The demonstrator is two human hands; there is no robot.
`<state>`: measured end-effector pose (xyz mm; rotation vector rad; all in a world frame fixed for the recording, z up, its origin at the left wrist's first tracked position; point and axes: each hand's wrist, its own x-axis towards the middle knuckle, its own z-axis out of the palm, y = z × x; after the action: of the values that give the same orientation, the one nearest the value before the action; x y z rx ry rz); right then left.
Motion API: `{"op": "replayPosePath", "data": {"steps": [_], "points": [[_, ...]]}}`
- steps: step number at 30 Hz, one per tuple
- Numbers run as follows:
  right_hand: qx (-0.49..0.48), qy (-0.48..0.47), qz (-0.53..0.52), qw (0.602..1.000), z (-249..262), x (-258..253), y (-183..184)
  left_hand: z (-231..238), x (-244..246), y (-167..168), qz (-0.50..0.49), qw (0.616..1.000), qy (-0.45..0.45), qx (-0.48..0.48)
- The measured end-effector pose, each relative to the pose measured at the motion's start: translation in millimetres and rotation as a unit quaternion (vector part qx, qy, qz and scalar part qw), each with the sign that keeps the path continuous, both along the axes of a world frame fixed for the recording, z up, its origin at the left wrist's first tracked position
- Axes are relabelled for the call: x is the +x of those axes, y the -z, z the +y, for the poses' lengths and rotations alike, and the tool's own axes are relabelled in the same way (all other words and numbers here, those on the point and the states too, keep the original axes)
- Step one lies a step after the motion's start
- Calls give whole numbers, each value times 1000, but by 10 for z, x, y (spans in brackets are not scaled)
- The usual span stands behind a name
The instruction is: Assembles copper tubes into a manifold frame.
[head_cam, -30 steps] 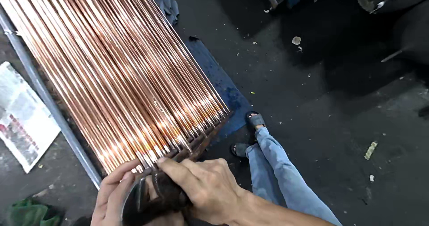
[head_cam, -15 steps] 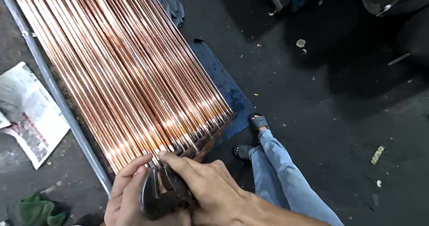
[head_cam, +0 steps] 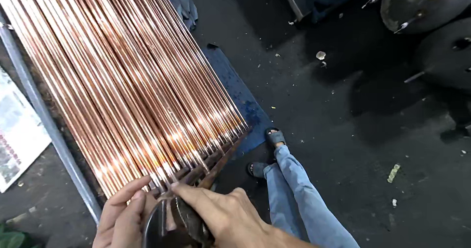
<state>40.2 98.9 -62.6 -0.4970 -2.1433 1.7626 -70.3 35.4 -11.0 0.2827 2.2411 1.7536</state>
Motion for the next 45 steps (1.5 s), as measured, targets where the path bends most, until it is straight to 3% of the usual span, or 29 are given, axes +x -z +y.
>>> {"op": "replayPosePath", "data": {"steps": [4, 10, 15, 21, 26, 28, 32, 38, 42, 45], "points": [[102, 108, 11, 989, -61, -44, 77, 14, -6, 1, -43, 999, -1, 31], [-7, -25, 8, 1000, 9, -34, -7, -62, -44, 12, -36, 999, -7, 28], [124, 93, 15, 988, -51, -131, 83, -106, -71, 26, -51, 998, -7, 44], [-9, -49, -4, 999, 15, -82, -26, -138, -70, 38, -36, 999, 3, 38], [149, 77, 25, 985, 5, -152, 86, -95, -54, 55, -21, 999, -5, 48], [120, 79, 39, 989, -19, -208, 115, -27, -32, 23, -19, 999, -9, 35], [-10, -38, 20, 999, 36, -104, 35, 25, -45, -23, -37, 999, -9, 24], [100, 90, 31, 990, -58, -116, 125, -35, -73, 40, -46, 998, 2, 46], [41, 31, 40, 998, -8, -79, 105, -151, -141, 79, -70, 994, 41, 67], [6, -25, 41, 999, 49, 2, 103, -115, -135, 45, -75, 995, 20, 66]]}}
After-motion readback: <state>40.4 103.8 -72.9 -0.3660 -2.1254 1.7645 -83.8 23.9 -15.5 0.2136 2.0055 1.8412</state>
